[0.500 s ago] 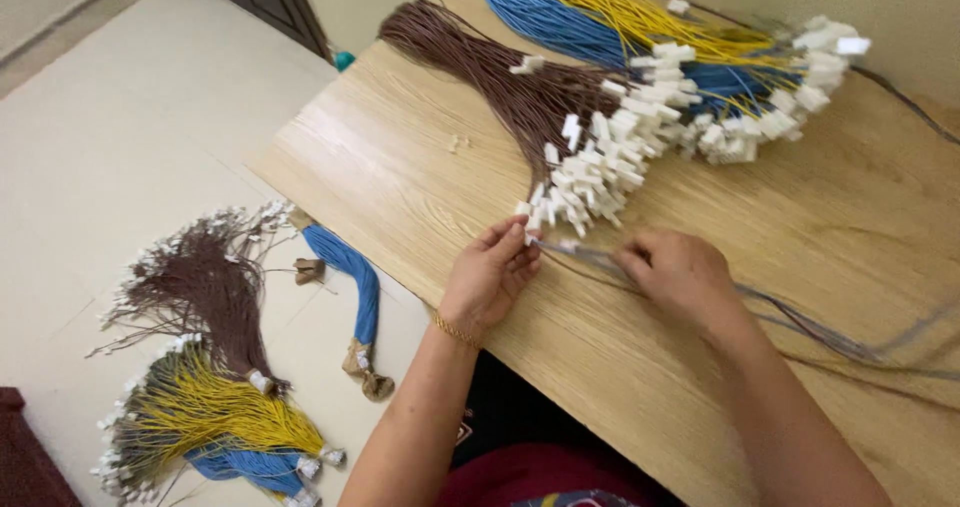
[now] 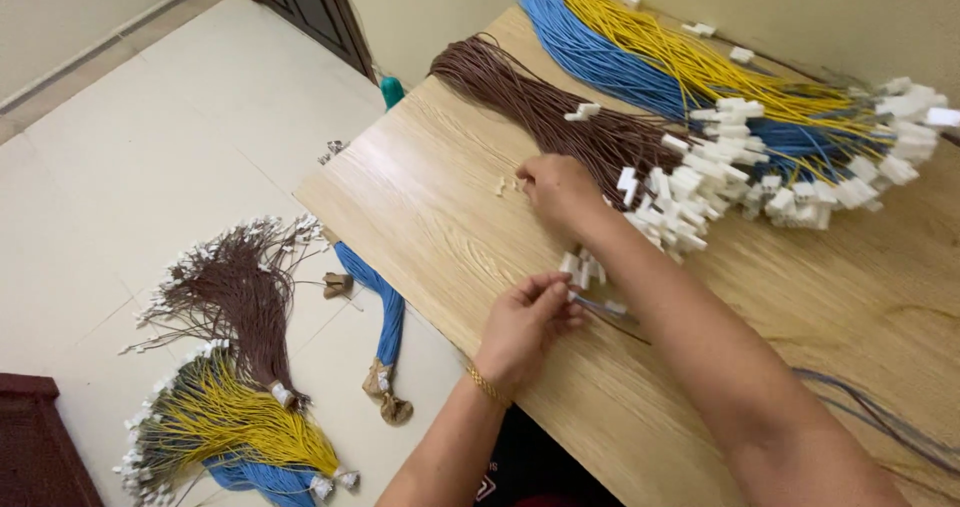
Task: Manually inserting pre-stripped electrical wires into multi-pin connector housings and using a small tool for precise placement.
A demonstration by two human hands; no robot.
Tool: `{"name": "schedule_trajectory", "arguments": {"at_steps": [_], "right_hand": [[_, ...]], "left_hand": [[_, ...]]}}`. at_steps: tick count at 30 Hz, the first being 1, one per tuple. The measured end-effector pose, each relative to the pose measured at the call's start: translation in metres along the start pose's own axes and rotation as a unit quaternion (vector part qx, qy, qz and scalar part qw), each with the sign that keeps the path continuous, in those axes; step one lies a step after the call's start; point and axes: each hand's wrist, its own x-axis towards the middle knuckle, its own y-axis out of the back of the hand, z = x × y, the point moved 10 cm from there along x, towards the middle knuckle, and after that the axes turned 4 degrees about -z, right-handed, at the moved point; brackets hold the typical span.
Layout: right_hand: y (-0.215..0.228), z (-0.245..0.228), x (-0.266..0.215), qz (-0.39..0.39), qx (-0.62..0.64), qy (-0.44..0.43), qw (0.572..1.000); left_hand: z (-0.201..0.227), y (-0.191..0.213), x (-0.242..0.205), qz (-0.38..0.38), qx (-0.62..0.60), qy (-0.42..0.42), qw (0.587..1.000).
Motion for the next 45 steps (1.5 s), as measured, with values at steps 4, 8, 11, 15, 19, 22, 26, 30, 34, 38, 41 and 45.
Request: {"name": "schedule_trajectory", "arguments": {"at_steps": [4,8,11,15,19,22,26,30,34,38,41,45], "right_hand": [[-0.014,0.002,0.022,-0.022,-0.007,-0.025,0.999],[-0.014,-0.001,0.019,-0.048,-0.020,-0.057,0.997],[-0.017,0.014,0.015,-0.037,-0.004,-0.058,0.998],[0.030,-0.009,-0.028,-0.026,0.083,-0.082,0.993],[0.074,-0.011,-0.101,-0.004,0.192,-0.115,0.975],[0.069,0.017,-0.149,0.010,0.271,-0.102,0.957],[0.046,0.063,-0.201,0.029,0.349,-0.173,0.921],[0.027,0.080,-0.223,0.036,0.427,-0.183,0.885],[0.031,0.065,-0.228,0.054,0.438,-0.156,0.884],[0.027,0.039,-0.233,-0.001,0.485,-0.144,0.863],[0.034,0.012,-0.237,-0.019,0.516,-0.128,0.846],[0.044,0.010,-0.245,0.005,0.502,-0.144,0.853]], "left_hand": [[0.004,-0.004,-0.001,-0.003,0.022,0.025,0.999],[0.004,-0.007,-0.006,-0.008,0.018,0.044,0.999],[0.004,-0.007,-0.004,0.002,0.027,0.046,0.999],[0.003,-0.003,-0.005,-0.003,0.016,0.028,0.999],[0.004,-0.005,-0.004,-0.017,0.030,0.013,0.999],[0.002,-0.004,-0.002,-0.021,0.031,0.009,0.999],[0.006,-0.007,-0.006,-0.019,0.037,-0.001,0.999],[0.001,-0.002,-0.004,-0.029,0.040,-0.010,0.999],[0.000,-0.003,-0.008,-0.025,0.044,-0.020,0.998],[0.001,-0.007,-0.018,-0.025,-0.011,-0.030,0.999],[-0.004,-0.018,-0.026,-0.035,-0.066,-0.003,0.997],[-0.009,-0.034,-0.033,-0.047,-0.107,0.028,0.993]]}}
